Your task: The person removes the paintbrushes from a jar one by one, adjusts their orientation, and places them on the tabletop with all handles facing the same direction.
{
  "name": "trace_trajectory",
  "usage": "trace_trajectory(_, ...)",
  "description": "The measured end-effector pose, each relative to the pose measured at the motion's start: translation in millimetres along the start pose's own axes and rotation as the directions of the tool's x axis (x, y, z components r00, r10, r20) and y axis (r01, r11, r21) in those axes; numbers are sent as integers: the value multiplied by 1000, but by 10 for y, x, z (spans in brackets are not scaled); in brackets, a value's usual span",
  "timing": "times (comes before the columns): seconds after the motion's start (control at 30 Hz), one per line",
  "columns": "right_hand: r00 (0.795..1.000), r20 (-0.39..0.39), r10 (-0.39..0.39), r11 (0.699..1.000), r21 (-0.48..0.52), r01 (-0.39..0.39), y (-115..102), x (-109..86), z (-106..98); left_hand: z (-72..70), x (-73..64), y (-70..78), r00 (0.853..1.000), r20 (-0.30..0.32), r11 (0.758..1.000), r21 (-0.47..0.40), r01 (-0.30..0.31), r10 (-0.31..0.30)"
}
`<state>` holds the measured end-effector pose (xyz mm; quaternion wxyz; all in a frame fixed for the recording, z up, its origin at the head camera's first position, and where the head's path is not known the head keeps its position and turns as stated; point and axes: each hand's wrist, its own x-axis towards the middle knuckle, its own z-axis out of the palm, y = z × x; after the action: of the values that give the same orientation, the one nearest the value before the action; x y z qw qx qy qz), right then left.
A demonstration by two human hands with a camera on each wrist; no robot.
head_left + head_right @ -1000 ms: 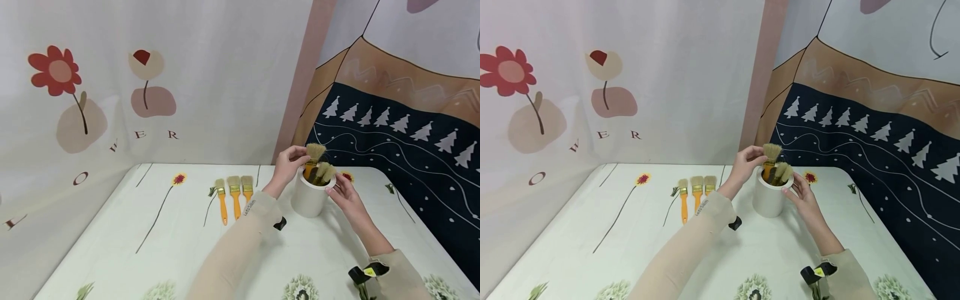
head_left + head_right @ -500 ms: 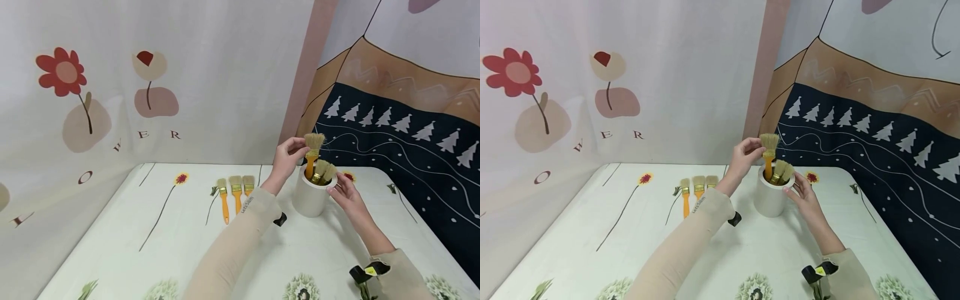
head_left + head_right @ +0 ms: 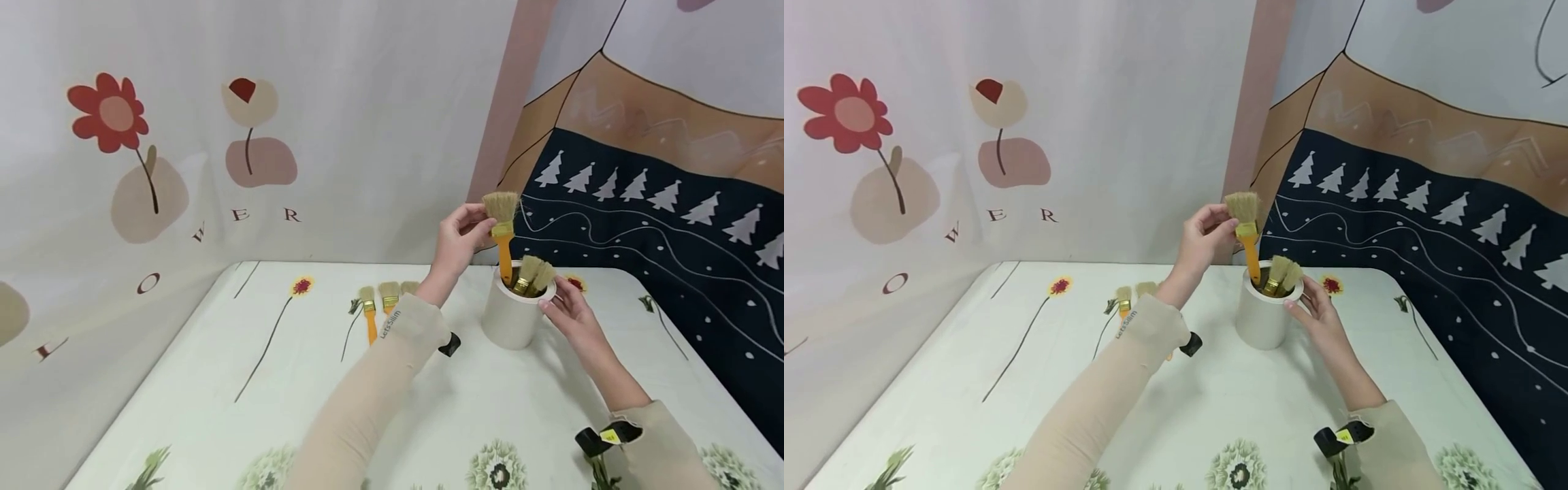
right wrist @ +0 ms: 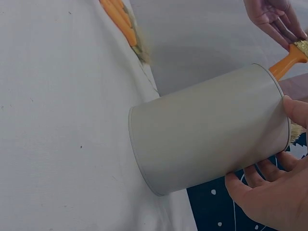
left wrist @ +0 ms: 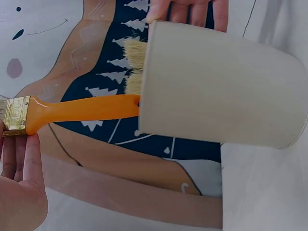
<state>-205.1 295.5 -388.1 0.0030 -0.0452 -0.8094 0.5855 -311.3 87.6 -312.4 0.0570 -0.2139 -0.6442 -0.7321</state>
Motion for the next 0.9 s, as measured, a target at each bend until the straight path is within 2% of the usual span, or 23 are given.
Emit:
trace_trajectory(0.2,1000,-7,-2,1000,-12,1,-19,5,-26,-108,23,103,1000,-7,1000,-23,-20,20)
trace_trajectory(0.47,1000,3,-15,1000,6,15,-2,14,-45,-284,-3,192,1000,8,997,-71,5,-4)
trace_trajectory(0.63,1000,5,-13,1000,14,13,0,18,-35,-421,-16,209,1000,-14,993,-117,22,-24)
trace_trajectory(0.9,1000,5,-18,1000,18,18,-3,4,-6,-677,-55,198,998,-46,993,-114,42,-47)
